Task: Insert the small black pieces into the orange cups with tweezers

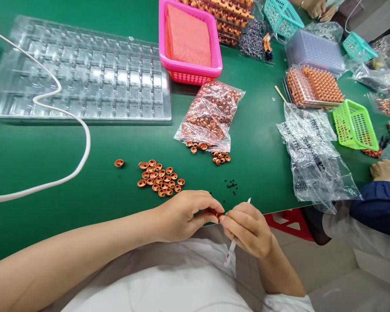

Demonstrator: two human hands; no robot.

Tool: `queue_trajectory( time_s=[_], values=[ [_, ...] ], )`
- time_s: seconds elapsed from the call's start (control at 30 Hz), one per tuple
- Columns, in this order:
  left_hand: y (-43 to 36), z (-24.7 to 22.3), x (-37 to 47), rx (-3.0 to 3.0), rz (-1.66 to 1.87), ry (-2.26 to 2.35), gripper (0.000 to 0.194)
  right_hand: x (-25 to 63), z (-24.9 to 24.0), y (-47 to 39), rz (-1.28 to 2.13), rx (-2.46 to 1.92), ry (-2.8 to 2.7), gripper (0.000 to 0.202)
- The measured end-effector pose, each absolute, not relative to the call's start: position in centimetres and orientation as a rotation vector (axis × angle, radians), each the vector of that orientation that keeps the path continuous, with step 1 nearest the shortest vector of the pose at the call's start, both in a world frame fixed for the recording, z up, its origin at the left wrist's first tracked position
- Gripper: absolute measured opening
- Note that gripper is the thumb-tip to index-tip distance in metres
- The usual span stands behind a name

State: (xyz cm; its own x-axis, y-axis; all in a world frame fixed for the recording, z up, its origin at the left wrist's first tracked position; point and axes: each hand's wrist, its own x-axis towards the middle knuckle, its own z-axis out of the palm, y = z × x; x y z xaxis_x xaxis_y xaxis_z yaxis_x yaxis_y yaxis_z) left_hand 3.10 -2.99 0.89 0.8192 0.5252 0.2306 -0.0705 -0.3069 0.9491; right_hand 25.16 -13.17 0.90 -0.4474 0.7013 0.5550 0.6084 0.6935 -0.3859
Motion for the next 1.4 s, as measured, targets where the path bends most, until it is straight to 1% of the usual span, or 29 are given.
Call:
queue_trajectory(
  time_s=[0.27, 0.5, 0.87, 1.2, 1.4],
  values=[
    [-3.3, 1.5, 3.2, 1.928, 0.66, 0.327, 0.017, 25.5, 1.5, -13.1, 0.043, -0.948, -2.351, 0.023],
    [-3.5, 1.4, 3.2, 1.939, 0.683, 0.341, 0.015, 25.4, 1.9, -13.0, 0.082, -0.928, -2.348, 0.027],
    [-4.0, 1.3, 3.2, 1.914, 0.756, 0.369, 0.014, 25.3, 2.0, -12.7, 0.09, -0.905, -2.344, 0.028],
    [-3.9, 1.4, 3.2, 1.94, 0.732, 0.387, 0.017, 25.1, 1.0, -12.2, 0.054, -0.834, -2.322, 0.021],
    [-3.5, 1.7, 3.0, 1.937, 0.693, 0.345, 0.018, 25.3, 1.4, -12.1, 0.061, -0.832, -2.371, 0.027]
  ],
)
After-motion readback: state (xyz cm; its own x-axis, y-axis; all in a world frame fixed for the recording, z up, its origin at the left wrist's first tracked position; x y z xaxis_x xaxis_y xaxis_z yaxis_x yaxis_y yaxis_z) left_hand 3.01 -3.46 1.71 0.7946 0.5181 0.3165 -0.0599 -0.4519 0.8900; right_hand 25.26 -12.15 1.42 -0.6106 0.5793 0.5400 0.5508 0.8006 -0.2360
